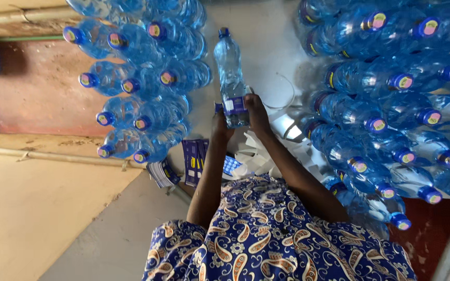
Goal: The person repeatedly picks up water bottles, applies purple labels to them, and places them back among other bottles on a metal table. A smartphone is visible on the table throughout the process.
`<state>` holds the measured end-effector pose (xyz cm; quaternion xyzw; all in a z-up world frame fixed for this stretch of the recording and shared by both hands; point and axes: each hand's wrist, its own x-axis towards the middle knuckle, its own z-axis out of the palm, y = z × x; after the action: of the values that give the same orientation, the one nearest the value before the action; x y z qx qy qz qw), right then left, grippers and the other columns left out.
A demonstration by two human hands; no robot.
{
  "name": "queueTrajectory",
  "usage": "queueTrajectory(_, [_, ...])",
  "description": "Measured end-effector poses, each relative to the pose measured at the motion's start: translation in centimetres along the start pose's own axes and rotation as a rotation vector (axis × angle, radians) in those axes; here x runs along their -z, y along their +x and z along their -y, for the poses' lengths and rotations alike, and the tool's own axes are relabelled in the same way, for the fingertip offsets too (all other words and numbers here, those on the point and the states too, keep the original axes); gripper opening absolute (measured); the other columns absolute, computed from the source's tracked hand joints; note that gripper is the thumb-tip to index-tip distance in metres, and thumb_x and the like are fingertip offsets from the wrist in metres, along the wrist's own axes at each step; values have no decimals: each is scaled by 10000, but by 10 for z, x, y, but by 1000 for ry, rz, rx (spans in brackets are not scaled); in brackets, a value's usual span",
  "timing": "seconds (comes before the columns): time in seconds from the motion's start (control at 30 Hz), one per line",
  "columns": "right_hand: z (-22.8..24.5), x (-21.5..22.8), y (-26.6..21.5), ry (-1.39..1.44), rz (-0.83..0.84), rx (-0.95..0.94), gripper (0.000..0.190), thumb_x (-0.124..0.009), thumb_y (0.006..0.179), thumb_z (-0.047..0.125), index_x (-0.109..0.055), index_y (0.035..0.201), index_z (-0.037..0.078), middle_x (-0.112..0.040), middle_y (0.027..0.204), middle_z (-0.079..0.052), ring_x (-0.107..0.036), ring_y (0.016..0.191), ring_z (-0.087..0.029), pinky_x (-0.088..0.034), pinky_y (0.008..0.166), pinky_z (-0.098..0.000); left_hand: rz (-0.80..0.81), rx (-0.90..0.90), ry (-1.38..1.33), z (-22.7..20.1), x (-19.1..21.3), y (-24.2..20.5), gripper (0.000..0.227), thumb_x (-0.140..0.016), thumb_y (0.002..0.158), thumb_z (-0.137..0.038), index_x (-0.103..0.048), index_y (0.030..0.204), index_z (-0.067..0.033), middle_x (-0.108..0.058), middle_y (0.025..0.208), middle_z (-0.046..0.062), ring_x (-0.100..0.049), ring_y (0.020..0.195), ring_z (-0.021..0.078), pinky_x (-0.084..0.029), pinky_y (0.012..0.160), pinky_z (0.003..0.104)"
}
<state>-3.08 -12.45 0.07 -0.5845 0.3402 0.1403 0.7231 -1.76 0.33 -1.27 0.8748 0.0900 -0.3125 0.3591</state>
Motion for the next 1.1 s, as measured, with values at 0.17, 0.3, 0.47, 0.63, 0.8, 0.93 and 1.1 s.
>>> queueTrajectory(0.17, [2, -2, -25, 94, -51, 239, 353, -497, 1196, 472, -629, 1226, 146, -618, 1100, -57, -583, 1048, -193, -452, 981, -425, -75, 120, -382, -6, 1, -2, 416, -581, 1003, -290, -746, 1246, 5, -782, 1250, 259, -717, 1239, 482, -546, 1093, 608])
queueTrajectory(0.3, [10, -2, -15, -145, -61, 354, 474, -470, 1212, 554, -620, 1388, 140, -655, 1114, -109, -661, 1014, -252, -496, 900, -454, -40, 49, 29, -11, 6, 5, 327, -644, 988, -230, -767, 1226, -42, -819, 1200, 252, -748, 1234, 466, -595, 1113, 589])
queueTrajectory(0.47, [38, 7, 28, -158, -60, 247, 605, -616, 1146, 591, -566, 1495, 99, -655, 1330, -159, -664, 1246, -314, -501, 1053, -476, -284, 423, -1313, -9, -18, 20, 332, -726, 1045, -243, -772, 1158, 66, -801, 1085, 212, -798, 920, 328, -603, 818, 503])
queueTrajectory(0.63, [66, -19, 39, -163, 41, -12, 1033, -973, 875, 704, -492, 1555, 93, -773, 1148, -149, -829, 1021, -272, -669, 928, -439, -338, 211, -1211, -21, -19, -1, 225, -789, 1054, -220, -774, 1170, -28, -768, 1020, 131, -774, 879, 238, -650, 745, 403])
queueTrajectory(0.8, [50, -6, 10, 196, 158, -13, 940, -940, 974, 496, -479, 1675, 71, -666, 1479, -244, -727, 1295, -354, -564, 1100, -529, -271, 267, -1165, -16, -21, -14, 140, -728, 1090, -252, -652, 1068, -137, -707, 1021, 97, -702, 908, 238, -560, 866, 441])
queueTrajectory(0.93, [30, 4, -1, 391, 300, 73, 714, -797, 1073, 514, -546, 1611, 118, -723, 1435, -187, -756, 1268, -300, -618, 1086, -503, -91, 230, -1077, -9, -18, -39, 207, -632, 1082, -247, -727, 1140, -73, -718, 1040, 159, -721, 918, 276, -585, 821, 465])
queueTrajectory(1.1, [39, 14, -29, 645, 342, -68, 700, -587, 1094, 694, -680, 1514, 142, -764, 1362, -30, -750, 1162, -155, -607, 1056, -390, 136, 183, -1266, -20, -15, -42, 394, -646, 1078, -369, -780, 1338, -107, -787, 1268, 215, -771, 1126, 375, -604, 994, 589])
